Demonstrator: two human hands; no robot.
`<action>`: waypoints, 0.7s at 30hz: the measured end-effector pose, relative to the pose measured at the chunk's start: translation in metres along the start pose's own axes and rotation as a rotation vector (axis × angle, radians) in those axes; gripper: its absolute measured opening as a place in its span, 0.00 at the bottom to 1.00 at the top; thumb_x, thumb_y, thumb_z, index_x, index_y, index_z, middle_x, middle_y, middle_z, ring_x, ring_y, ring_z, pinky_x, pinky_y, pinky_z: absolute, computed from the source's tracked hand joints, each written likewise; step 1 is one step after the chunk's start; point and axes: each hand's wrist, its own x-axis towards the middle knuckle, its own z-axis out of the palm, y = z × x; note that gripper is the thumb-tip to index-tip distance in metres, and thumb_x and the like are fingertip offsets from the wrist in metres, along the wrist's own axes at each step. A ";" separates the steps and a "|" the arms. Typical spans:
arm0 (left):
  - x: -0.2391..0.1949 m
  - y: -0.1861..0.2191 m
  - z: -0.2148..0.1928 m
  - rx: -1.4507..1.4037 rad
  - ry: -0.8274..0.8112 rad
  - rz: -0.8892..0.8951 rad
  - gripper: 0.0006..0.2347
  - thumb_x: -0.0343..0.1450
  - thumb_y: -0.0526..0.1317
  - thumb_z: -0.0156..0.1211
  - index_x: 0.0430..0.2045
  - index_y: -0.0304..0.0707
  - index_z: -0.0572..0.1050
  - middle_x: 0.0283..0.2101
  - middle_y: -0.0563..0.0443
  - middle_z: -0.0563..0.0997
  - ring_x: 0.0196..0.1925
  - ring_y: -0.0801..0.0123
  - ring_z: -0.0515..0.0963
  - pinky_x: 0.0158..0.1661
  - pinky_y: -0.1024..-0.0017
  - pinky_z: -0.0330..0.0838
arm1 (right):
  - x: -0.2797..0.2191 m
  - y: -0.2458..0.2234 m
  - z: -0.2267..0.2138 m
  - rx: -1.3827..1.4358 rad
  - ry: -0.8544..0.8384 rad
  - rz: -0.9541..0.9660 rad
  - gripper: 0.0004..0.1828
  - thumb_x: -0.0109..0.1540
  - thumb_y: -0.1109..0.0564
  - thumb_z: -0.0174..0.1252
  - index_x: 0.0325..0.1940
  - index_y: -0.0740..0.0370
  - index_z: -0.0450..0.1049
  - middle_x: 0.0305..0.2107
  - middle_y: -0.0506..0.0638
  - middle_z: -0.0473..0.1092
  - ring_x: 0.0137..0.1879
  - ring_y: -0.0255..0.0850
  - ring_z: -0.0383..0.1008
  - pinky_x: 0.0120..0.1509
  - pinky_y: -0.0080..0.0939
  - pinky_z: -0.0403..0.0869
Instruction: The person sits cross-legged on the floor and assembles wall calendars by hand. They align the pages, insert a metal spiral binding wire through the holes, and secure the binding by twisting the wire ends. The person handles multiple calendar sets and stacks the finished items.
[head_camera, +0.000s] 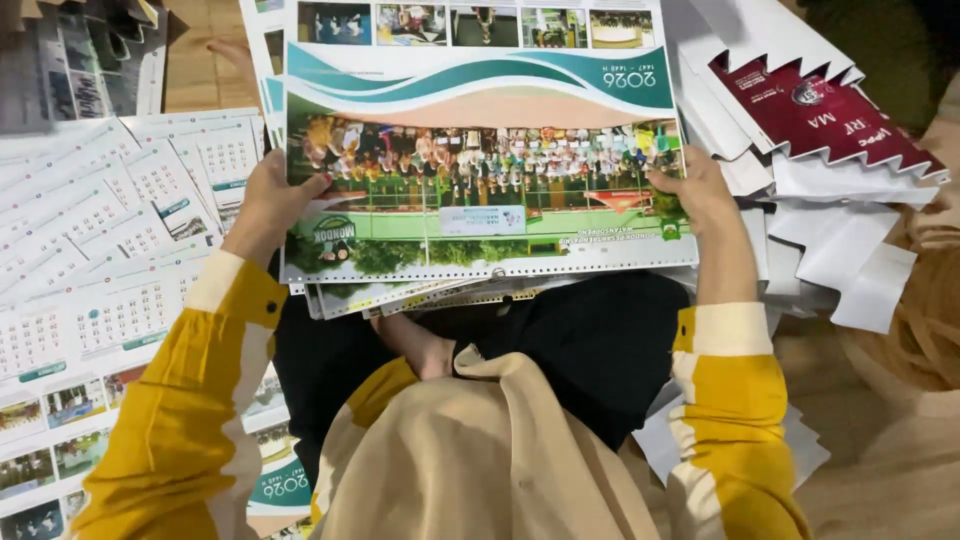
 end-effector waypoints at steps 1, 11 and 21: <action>0.000 -0.011 -0.001 0.021 -0.004 -0.015 0.15 0.62 0.42 0.65 0.34 0.32 0.68 0.31 0.37 0.74 0.36 0.47 0.76 0.30 0.55 0.68 | -0.002 0.004 0.001 0.047 -0.003 -0.005 0.17 0.52 0.62 0.63 0.42 0.62 0.66 0.31 0.49 0.67 0.33 0.38 0.65 0.34 0.38 0.63; -0.049 -0.002 0.004 -0.010 0.014 -0.022 0.14 0.66 0.40 0.62 0.34 0.26 0.67 0.31 0.31 0.73 0.36 0.43 0.75 0.30 0.57 0.68 | -0.010 0.023 0.002 -0.244 0.252 -0.225 0.18 0.51 0.62 0.66 0.44 0.59 0.70 0.30 0.50 0.70 0.38 0.40 0.71 0.41 0.37 0.67; -0.091 0.061 -0.007 0.170 -0.008 -0.053 0.26 0.67 0.44 0.63 0.50 0.21 0.59 0.15 0.48 0.65 0.16 0.65 0.64 0.17 0.67 0.55 | -0.045 -0.036 0.014 -0.469 0.242 0.023 0.24 0.56 0.56 0.60 0.54 0.58 0.63 0.54 0.61 0.52 0.63 0.57 0.50 0.64 0.59 0.50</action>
